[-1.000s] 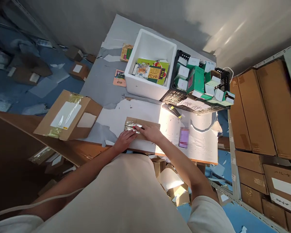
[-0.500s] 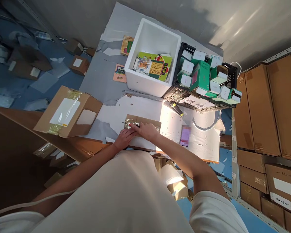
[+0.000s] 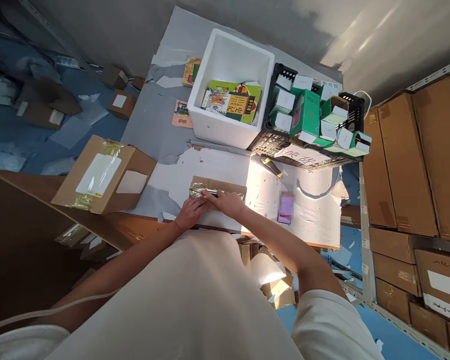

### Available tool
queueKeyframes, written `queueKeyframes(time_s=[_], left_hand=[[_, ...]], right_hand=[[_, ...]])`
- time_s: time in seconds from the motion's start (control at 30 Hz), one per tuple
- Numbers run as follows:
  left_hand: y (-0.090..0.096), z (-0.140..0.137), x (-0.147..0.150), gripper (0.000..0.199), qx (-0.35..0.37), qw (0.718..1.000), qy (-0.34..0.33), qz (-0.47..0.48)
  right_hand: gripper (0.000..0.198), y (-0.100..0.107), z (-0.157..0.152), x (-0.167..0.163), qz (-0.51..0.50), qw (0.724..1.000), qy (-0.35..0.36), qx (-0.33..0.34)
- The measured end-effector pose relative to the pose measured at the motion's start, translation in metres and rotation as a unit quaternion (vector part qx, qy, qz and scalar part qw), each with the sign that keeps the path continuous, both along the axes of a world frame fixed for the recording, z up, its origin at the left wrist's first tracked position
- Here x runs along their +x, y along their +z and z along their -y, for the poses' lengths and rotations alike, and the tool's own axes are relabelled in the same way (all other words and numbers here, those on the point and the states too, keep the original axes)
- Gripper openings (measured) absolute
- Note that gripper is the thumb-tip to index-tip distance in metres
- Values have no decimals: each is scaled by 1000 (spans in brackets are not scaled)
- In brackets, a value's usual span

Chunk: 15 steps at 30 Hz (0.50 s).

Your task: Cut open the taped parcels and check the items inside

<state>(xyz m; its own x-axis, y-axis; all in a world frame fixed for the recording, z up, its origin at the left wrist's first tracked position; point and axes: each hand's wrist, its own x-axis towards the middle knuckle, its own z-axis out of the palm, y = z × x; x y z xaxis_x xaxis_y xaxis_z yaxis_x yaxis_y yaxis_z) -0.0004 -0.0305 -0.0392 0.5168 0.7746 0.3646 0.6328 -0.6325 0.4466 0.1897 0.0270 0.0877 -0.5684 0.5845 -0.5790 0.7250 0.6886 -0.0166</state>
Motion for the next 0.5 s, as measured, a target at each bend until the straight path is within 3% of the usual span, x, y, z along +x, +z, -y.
queueKeyframes(time_s=[0.5], left_hand=[[-4,-3,-2,35,12,1000,-8,-9]], right_hand=[[60,0,6,22,2,1000,-7,0]])
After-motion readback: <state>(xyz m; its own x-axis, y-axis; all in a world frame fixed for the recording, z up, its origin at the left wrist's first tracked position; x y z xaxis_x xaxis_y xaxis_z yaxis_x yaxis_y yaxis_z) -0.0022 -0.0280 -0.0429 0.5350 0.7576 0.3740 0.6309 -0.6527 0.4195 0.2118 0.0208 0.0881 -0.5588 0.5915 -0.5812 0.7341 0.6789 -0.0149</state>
